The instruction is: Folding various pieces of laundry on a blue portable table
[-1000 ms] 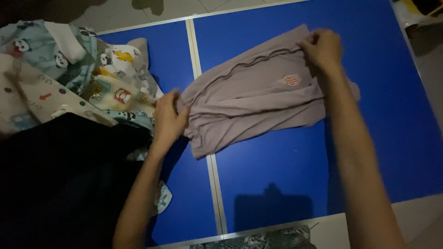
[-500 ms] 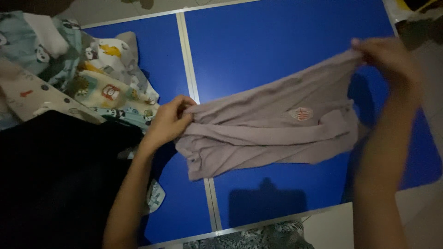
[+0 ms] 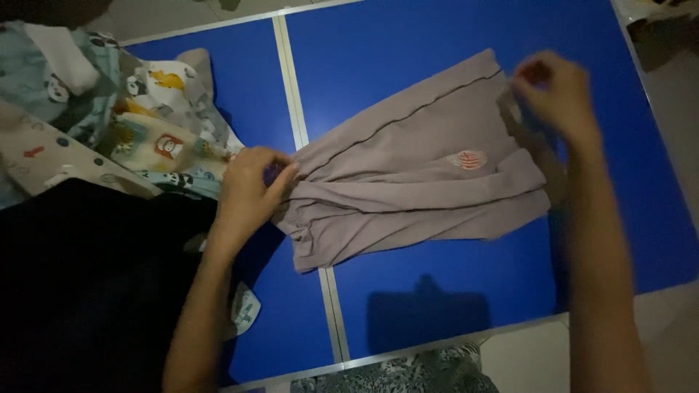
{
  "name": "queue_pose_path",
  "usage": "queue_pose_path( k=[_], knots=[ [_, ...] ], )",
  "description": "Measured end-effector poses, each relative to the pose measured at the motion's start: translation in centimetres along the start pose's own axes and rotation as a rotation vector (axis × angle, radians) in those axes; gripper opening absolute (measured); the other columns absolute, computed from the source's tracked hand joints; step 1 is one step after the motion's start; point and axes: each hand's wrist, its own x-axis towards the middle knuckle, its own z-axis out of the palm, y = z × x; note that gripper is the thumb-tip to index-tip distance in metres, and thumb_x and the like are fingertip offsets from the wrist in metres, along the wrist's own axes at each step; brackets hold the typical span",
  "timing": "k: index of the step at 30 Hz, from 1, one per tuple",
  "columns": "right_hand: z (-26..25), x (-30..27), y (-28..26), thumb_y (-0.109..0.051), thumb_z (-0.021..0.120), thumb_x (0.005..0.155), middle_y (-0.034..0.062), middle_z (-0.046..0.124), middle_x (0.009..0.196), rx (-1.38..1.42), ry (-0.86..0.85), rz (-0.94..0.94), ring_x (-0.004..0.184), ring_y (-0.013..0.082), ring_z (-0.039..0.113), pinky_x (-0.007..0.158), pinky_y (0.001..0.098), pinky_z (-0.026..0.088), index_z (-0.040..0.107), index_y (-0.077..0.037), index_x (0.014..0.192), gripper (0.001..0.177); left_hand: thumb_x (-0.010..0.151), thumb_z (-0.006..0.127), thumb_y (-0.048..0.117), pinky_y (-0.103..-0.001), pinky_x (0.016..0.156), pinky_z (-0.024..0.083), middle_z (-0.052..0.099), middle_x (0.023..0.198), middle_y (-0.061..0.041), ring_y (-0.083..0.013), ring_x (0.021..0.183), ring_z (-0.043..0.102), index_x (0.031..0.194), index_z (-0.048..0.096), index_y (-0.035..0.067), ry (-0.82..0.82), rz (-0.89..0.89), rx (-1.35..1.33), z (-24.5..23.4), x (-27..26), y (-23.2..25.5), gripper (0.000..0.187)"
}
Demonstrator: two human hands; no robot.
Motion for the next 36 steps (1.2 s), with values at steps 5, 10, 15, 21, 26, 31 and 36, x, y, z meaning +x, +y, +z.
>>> queue_pose_path(
  k=[5,10,15,21,26,31,36],
  knots=[
    [-3.9,-4.0,-3.8,-0.026,0.079,0.095,0.0128,0.073,0.107,-0.114,-0.464,0.301,0.095,0.0247,0.071,0.085,0.0402,0.057,0.071,-0.009,0.119,0.03,0.074,0.088,0.047,-0.046,0.085,0.049,0.072,0.092,-0.014,-0.0333,0.095,0.064,0.103,0.075,0.006,-0.283,-0.012,0.162,-1.5,0.4,3.3,0.052],
    [-5.1,-5.4,-5.1,-0.035,0.097,0.067,0.0073,0.068,0.105,-0.224,-0.931,0.198,0.088,0.0238,0.069,0.076,0.0364,0.058,0.072,-0.016,0.119,0.06,0.057,0.091,0.039,-0.047,0.087,0.049,0.072,0.1,-0.015,-0.0341,0.099,0.064,0.102,0.075,0.007,-0.317,0.109,0.194,-1.6,-0.1,1.6,0.058],
    [-6.3,-6.6,2.3,-0.025,0.077,0.087,0.0075,0.068,0.111,0.455,-0.646,-0.205,0.102,0.0235,0.061,0.083,0.0371,0.047,0.071,-0.012,0.096,0.017,0.07,0.081,0.014,-0.036,0.075,0.056,0.07,0.093,-0.008,-0.0215,0.084,0.07,0.097,0.067,0.004,-0.523,-0.021,-0.25,-3.6,0.0,2.4,0.032],
    [-6.4,0.0,-2.2,-0.024,0.075,0.105,0.0093,0.07,0.126,0.94,-0.026,0.214,0.12,0.0219,0.069,0.11,0.0369,0.056,0.069,-0.01,0.132,0.031,0.075,0.08,0.011,-0.035,0.071,0.064,0.07,0.1,-0.009,-0.0201,0.088,0.073,0.121,0.053,0.008,-0.097,-0.52,-0.735,-2.1,1.3,3.6,0.053],
    [1.3,3.8,0.2,-0.024,0.078,0.098,0.0038,0.073,0.104,0.667,-0.031,0.543,0.094,0.0154,0.069,0.082,0.0308,0.056,0.073,-0.01,0.116,0.023,0.081,0.084,0.009,-0.038,0.074,0.06,0.065,0.114,-0.017,-0.0248,0.094,0.067,0.138,0.035,0.004,-0.023,-0.614,-0.85,1.9,1.3,-0.3,0.076],
    [5.0,4.4,3.3,-0.018,0.077,0.1,0.006,0.07,0.099,0.555,-0.122,0.558,0.081,0.0149,0.062,0.068,0.0324,0.05,0.075,-0.005,0.113,0.018,0.08,0.08,0.007,-0.036,0.085,0.061,0.059,0.129,-0.02,-0.0239,0.11,0.067,0.146,0.02,0.002,0.003,-0.469,-0.843,5.2,-0.4,-5.8,0.089],
    [4.4,3.6,2.2,-0.03,0.075,0.106,0.0092,0.069,0.111,0.382,-0.036,0.513,0.095,0.0194,0.066,0.078,0.0375,0.055,0.064,-0.005,0.131,0.037,0.086,0.083,0.017,-0.037,0.103,0.053,0.046,0.146,-0.028,-0.0302,0.13,0.058,0.158,0.007,0.0,0.032,-0.404,-0.744,4.6,-0.3,-4.7,0.105]
  ],
)
